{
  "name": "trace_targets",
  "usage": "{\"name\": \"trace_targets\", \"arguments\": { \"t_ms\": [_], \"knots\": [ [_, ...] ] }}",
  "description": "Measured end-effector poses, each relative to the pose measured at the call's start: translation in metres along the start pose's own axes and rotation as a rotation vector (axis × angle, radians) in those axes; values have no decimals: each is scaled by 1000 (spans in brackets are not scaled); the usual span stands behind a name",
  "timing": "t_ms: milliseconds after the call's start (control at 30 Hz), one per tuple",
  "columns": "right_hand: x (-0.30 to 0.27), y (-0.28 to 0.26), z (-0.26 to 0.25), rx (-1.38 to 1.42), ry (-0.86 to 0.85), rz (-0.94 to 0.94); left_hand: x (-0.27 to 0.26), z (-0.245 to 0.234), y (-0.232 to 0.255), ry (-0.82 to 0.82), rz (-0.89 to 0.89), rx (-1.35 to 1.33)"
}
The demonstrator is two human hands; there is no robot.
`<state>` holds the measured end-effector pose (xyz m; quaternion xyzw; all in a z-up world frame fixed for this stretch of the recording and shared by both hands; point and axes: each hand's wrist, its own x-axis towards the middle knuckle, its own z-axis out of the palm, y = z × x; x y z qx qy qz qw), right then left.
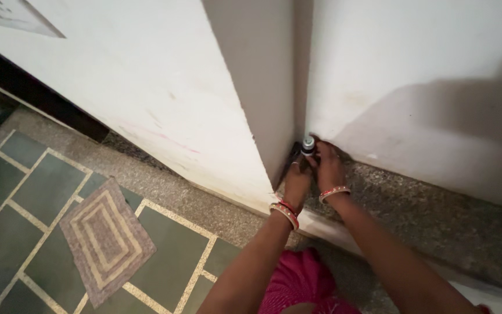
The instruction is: The person moves small glass bottles one by one from a dining table to a wall-mounted ledge and then back to the table by hand.
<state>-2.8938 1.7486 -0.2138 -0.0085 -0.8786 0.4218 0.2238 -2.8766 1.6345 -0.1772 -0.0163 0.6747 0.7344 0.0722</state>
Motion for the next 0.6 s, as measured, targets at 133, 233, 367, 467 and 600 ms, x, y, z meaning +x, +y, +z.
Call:
{"name": "trace_targets", "arguments": {
  "t_ms": [133, 233, 367, 467, 600],
  "knots": [
    [1, 2, -1, -3, 93, -55, -5, -4, 17, 38, 3, 145],
    [-8, 1, -22, 54, 64, -48, -17, -2, 17, 71, 181, 59],
    [-13, -23, -53, 207, 40, -79, -40, 3, 27, 258, 216, 302],
    [-21, -55, -72, 332, -34, -73, -69, 3, 39, 370, 296, 308],
    [-49, -107, -96, 509, -173, -112, -126, -2, 58, 480, 356, 207]
  ]
}}
